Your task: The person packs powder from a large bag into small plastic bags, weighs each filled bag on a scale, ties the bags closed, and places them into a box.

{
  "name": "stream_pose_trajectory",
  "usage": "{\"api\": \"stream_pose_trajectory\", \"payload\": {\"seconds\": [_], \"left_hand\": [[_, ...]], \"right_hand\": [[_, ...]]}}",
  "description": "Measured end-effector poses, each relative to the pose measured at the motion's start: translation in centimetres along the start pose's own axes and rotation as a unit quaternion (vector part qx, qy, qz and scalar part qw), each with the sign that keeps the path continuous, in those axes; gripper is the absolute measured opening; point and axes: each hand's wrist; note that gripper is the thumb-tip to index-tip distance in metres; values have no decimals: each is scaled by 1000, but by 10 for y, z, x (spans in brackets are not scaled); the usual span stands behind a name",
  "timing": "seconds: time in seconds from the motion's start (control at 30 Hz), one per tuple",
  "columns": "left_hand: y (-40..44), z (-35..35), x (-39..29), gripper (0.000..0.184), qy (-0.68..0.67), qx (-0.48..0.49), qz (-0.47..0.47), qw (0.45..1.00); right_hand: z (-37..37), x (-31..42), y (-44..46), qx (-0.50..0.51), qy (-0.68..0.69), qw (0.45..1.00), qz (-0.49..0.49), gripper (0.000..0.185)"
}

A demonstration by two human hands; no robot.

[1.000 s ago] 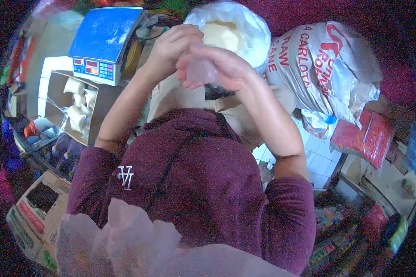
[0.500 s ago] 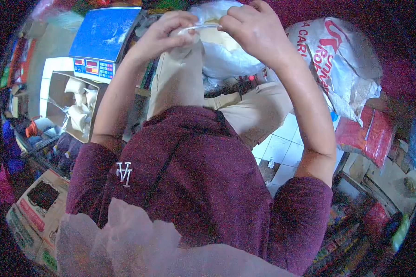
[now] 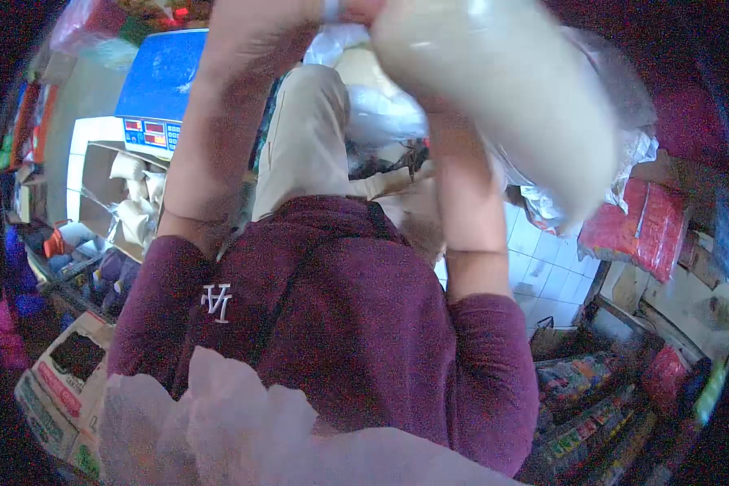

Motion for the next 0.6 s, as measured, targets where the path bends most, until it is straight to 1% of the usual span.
{"api": "stream_pose_trajectory", "payload": {"seconds": [0.03,0.07,0.1,0.13,0.2,0.23,0.27,0.33,0.37,0.4,0.43,0.47,0.5,0.53,0.57,0.6], "left_hand": [[-9,-8,5,11,-20,-13,-36,999],[-19,-15,10,8,-40,-27,-72,996],[-36,-34,21,13,32,-82,-128,988],[-54,-53,32,20,103,-136,-182,968],[-90,-53,27,18,157,-131,-153,967],[-106,-56,37,14,120,-222,-162,954],[-120,-62,44,14,121,-226,-165,952],[-136,-72,51,15,146,-312,-151,926],[-138,-76,51,16,163,-321,-144,922],[-139,-78,54,16,166,-325,-145,920],[-138,-79,56,16,242,-321,-106,909],[-136,-83,59,16,317,-314,-66,893],[-138,-91,63,14,448,-243,-17,860],[-135,-88,63,14,447,-242,-18,861],[-132,-85,65,11,486,-254,7,836],[-128,-82,68,8,524,-266,33,809]], "right_hand": [[-17,5,23,30,-196,973,-119,13],[-29,3,34,56,-381,893,-234,16],[-32,-8,34,60,-359,889,-276,22],[-35,-10,27,113,-427,849,-292,17],[-18,-21,-6,154,-394,866,-265,24],[-2,-24,-19,145,-370,883,-249,20],[15,-29,-34,138,-351,896,-235,18],[42,-32,-52,109,-308,931,-160,12],[51,-37,-53,110,-303,933,-161,12],[59,-42,-53,89,-259,956,-107,8],[66,-41,-49,67,-215,973,-52,5],[70,-38,-46,66,-213,973,-54,5],[73,-35,-44,53,-46,990,122,8],[75,-31,-42,38,123,947,293,13],[75,-30,-39,35,153,936,315,16],[78,-29,-38,36,151,936,317,16]]}}
Point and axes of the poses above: each hand's wrist, its own y-axis towards the middle knuckle, its own z-axis out of the palm, x = y × z, and after that the axes turned 7 degrees about -y, right-handed
